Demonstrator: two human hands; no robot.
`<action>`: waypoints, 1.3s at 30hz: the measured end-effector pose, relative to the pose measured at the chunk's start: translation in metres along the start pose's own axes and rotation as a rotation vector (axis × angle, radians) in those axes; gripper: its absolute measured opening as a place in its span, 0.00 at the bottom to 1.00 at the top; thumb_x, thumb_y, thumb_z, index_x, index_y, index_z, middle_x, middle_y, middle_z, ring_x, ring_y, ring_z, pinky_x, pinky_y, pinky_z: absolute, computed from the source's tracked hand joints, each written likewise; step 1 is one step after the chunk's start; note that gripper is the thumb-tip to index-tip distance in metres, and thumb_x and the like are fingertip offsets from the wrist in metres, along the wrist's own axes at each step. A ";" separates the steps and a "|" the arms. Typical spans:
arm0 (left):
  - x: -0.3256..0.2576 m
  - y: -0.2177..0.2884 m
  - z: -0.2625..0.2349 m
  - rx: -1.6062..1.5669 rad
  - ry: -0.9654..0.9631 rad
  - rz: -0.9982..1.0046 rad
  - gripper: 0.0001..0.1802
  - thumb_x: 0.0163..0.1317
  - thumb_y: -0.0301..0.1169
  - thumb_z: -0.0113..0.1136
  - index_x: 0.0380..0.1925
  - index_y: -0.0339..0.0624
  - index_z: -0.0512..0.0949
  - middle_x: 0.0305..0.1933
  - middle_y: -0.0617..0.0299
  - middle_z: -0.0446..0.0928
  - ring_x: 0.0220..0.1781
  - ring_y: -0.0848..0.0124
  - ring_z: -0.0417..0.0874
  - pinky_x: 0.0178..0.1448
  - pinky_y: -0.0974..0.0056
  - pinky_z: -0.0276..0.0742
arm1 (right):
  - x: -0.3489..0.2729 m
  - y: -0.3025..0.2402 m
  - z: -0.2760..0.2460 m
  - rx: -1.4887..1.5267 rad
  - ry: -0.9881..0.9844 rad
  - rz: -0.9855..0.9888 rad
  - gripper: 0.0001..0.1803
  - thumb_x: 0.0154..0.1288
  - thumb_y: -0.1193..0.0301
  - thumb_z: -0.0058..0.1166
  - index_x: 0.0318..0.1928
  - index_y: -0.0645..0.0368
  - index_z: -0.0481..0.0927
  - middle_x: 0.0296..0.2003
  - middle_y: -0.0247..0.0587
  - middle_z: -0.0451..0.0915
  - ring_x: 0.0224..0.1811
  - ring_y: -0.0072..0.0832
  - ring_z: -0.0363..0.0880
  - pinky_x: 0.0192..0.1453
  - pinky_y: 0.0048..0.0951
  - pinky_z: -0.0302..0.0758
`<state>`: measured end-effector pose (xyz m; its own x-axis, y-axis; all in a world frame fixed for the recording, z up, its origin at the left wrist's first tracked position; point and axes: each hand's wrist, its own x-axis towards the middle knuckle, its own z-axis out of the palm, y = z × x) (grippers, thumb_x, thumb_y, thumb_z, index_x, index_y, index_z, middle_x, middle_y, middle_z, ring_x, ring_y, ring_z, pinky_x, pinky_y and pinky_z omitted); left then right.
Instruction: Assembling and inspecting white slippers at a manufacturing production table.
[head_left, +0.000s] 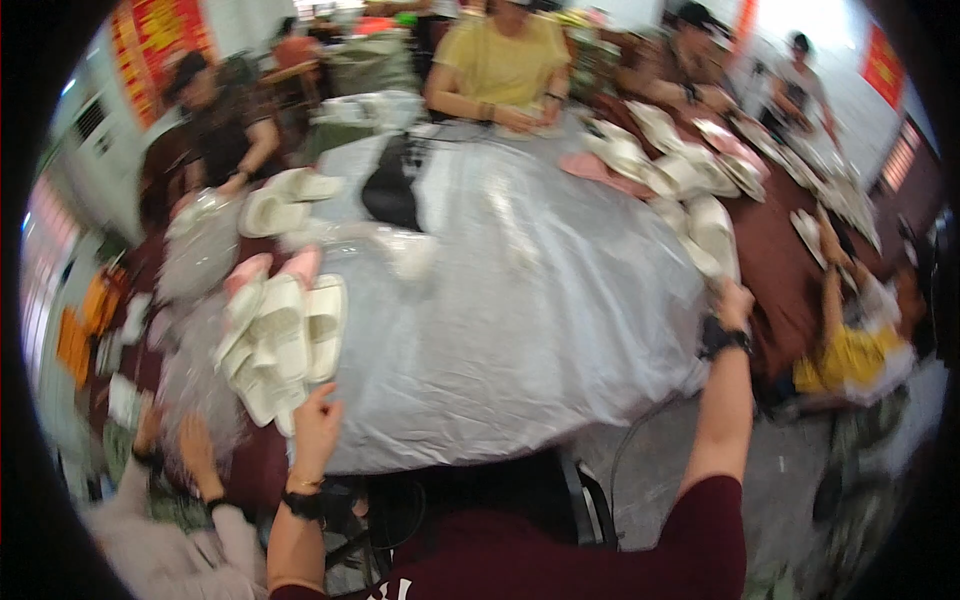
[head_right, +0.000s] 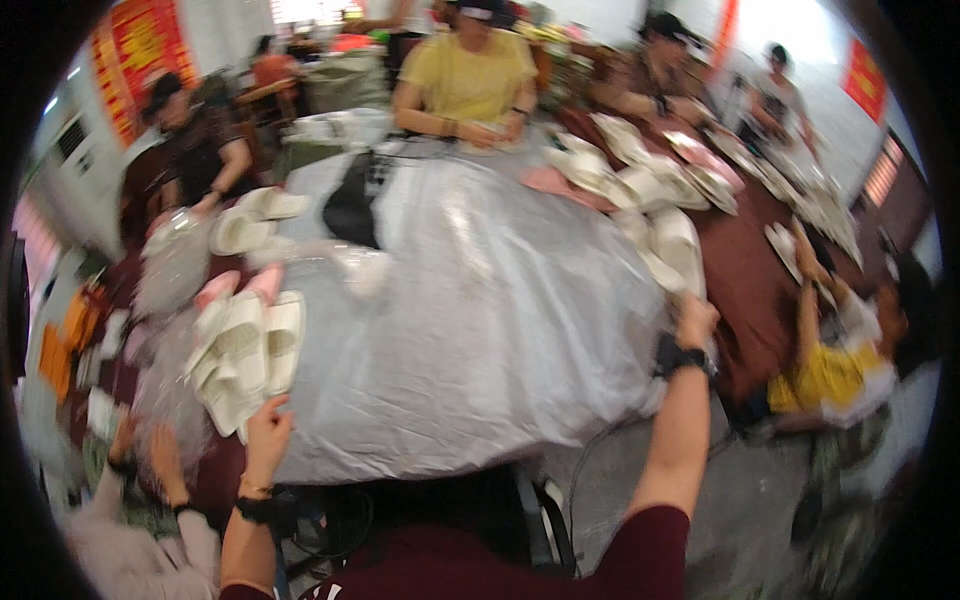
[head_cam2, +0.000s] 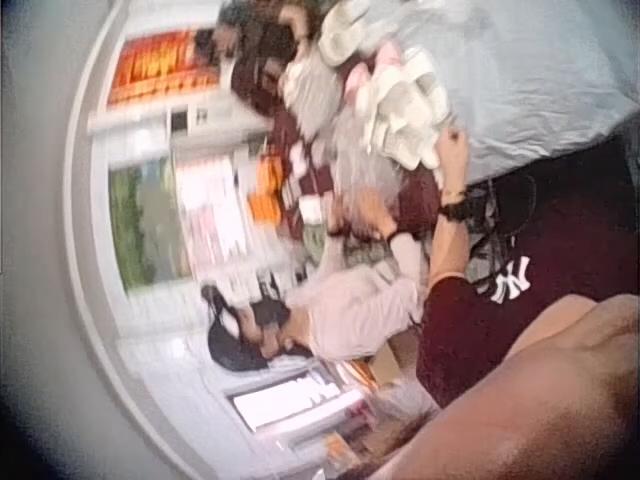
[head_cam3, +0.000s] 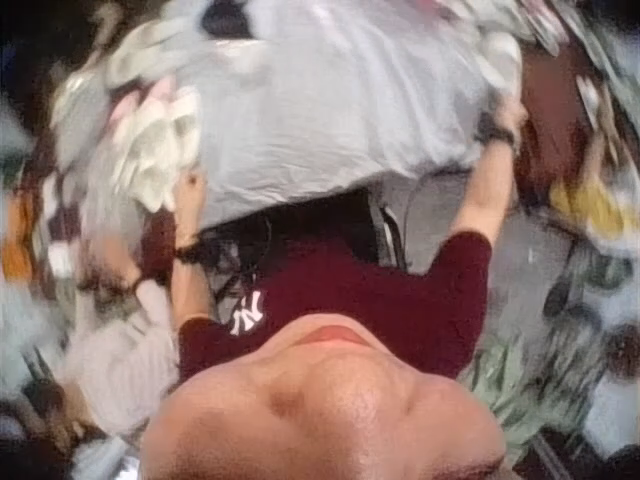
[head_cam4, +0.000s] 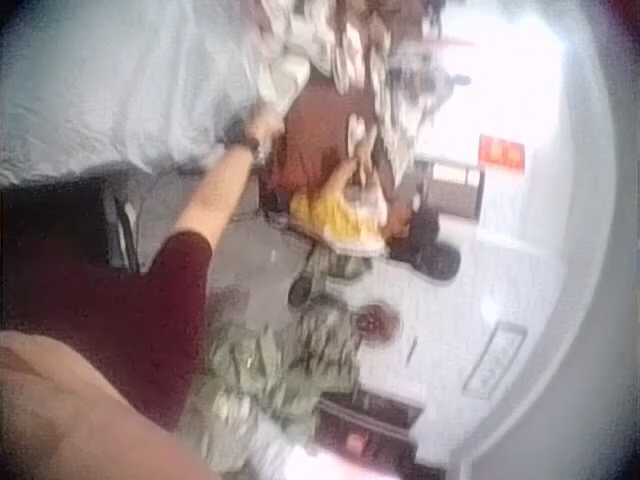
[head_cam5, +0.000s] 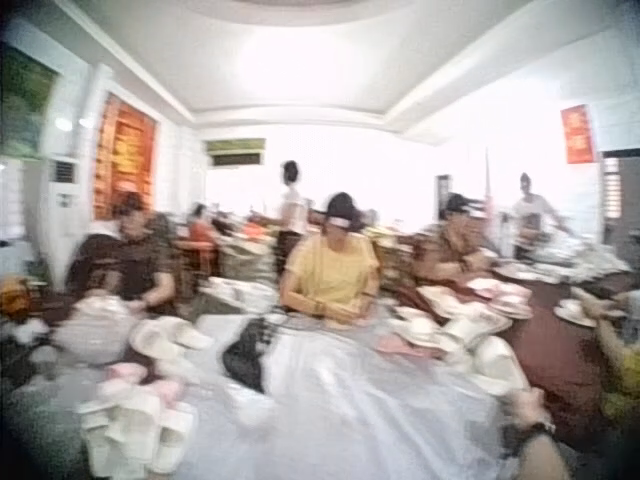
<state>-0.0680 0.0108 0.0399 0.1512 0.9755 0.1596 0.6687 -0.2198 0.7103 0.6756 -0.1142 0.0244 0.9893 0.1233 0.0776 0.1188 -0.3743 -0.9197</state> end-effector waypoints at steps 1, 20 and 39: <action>-0.003 0.002 -0.002 0.010 0.003 -0.036 0.16 0.55 0.28 0.59 0.44 0.37 0.79 0.19 0.54 0.77 0.20 0.71 0.76 0.28 0.66 0.71 | -0.006 0.002 -0.004 0.211 -0.132 0.092 0.22 0.50 0.58 0.62 0.33 0.69 0.80 0.26 0.45 0.80 0.26 0.32 0.78 0.27 0.34 0.73; -0.029 0.005 -0.009 -0.067 0.040 -0.122 0.15 0.54 0.31 0.60 0.42 0.38 0.80 0.19 0.54 0.78 0.20 0.67 0.79 0.28 0.64 0.73 | 0.040 -0.014 0.069 0.217 -0.026 0.334 0.19 0.43 0.68 0.72 0.29 0.67 0.77 0.21 0.40 0.77 0.15 0.27 0.72 0.18 0.31 0.68; -0.036 -0.004 -0.011 -0.022 0.055 -0.124 0.15 0.53 0.32 0.60 0.40 0.38 0.81 0.19 0.53 0.77 0.21 0.64 0.79 0.28 0.63 0.73 | 0.055 -0.001 0.073 0.465 -0.300 0.298 0.14 0.49 0.63 0.58 0.30 0.61 0.78 0.26 0.37 0.78 0.22 0.26 0.75 0.26 0.30 0.71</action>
<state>-0.0838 -0.0231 0.0389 0.0282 0.9939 0.1066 0.6638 -0.0983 0.7415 0.7238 -0.0395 0.0014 0.8997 0.3527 -0.2572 -0.2741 -0.0020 -0.9617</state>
